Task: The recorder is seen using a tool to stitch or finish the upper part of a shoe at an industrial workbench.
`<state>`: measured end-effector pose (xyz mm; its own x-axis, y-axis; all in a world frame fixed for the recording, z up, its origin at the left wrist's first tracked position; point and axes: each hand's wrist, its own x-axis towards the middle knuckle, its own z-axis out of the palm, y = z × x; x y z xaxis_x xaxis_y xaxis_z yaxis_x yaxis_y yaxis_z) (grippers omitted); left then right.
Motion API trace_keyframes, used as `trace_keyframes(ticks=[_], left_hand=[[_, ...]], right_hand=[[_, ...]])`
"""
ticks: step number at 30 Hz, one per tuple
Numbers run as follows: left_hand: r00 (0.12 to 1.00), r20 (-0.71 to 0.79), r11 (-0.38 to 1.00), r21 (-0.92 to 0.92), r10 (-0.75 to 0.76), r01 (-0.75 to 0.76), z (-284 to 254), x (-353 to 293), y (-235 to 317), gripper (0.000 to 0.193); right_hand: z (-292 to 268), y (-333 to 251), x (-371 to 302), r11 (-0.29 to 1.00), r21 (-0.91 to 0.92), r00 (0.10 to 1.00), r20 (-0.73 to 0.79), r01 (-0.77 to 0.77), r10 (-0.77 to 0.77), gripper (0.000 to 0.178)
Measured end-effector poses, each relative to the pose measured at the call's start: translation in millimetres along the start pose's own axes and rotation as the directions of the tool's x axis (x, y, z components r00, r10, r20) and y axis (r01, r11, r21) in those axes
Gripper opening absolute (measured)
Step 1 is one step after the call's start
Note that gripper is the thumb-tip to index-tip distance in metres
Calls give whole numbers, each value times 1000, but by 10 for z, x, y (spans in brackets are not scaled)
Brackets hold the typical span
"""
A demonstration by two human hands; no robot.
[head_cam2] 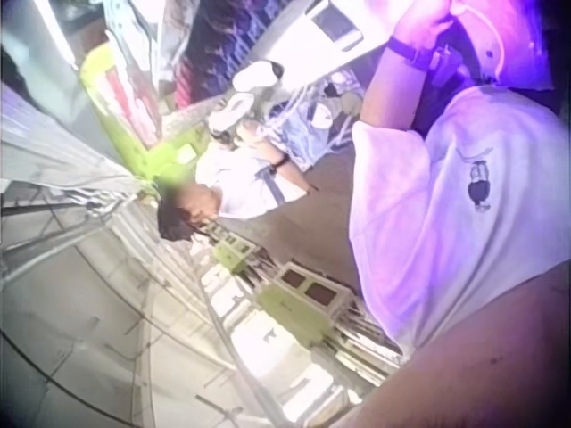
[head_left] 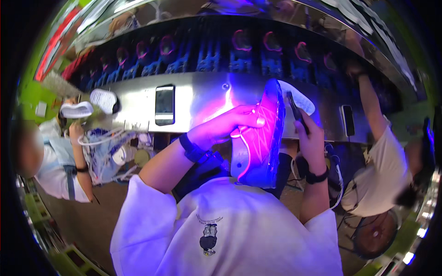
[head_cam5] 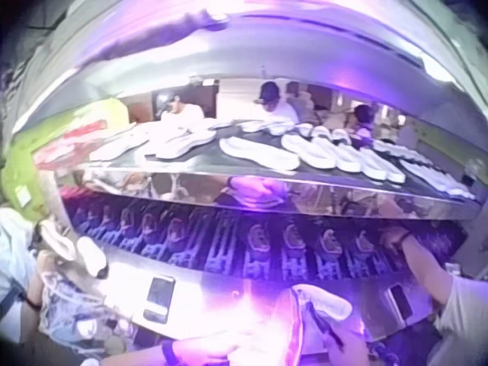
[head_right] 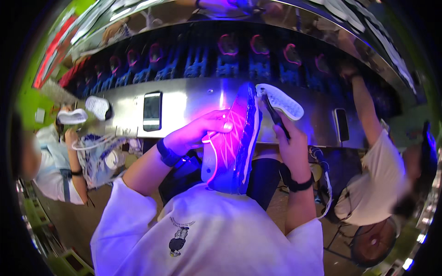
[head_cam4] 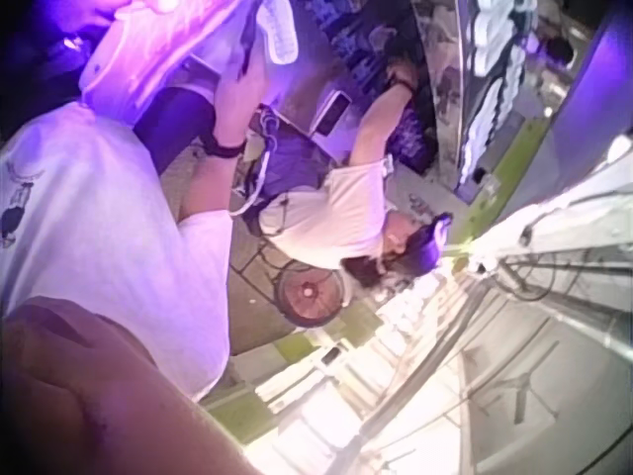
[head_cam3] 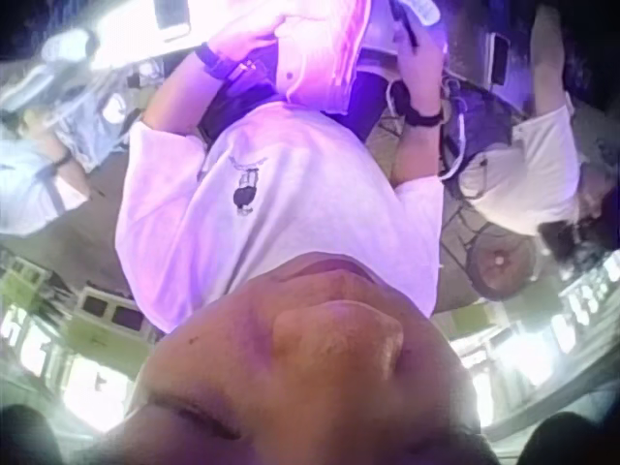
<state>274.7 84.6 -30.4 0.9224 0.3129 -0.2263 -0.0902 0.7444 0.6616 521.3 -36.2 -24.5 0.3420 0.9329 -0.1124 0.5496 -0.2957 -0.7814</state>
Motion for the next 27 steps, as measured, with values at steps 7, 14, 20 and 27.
trace_keyframes(ticks=[7,14,20,27], left_hand=[[980,61,867,458,189,-196,-55,4,368,93],[876,-280,757,639,392,-135,-826,7,427,92],[599,-580,304,809,552,503,-1803,601,1453,72],[506,-538,10,692,674,722,-3310,1107,1819,49]], right_hand=[[192,255,-507,960,40,961,-27,276,-275,40],[248,682,-556,963,228,987,104,-145,124,43],[186,1021,-448,855,444,954,3,-269,298,47],[195,1017,-303,894,375,963,-15,-244,269,52]])
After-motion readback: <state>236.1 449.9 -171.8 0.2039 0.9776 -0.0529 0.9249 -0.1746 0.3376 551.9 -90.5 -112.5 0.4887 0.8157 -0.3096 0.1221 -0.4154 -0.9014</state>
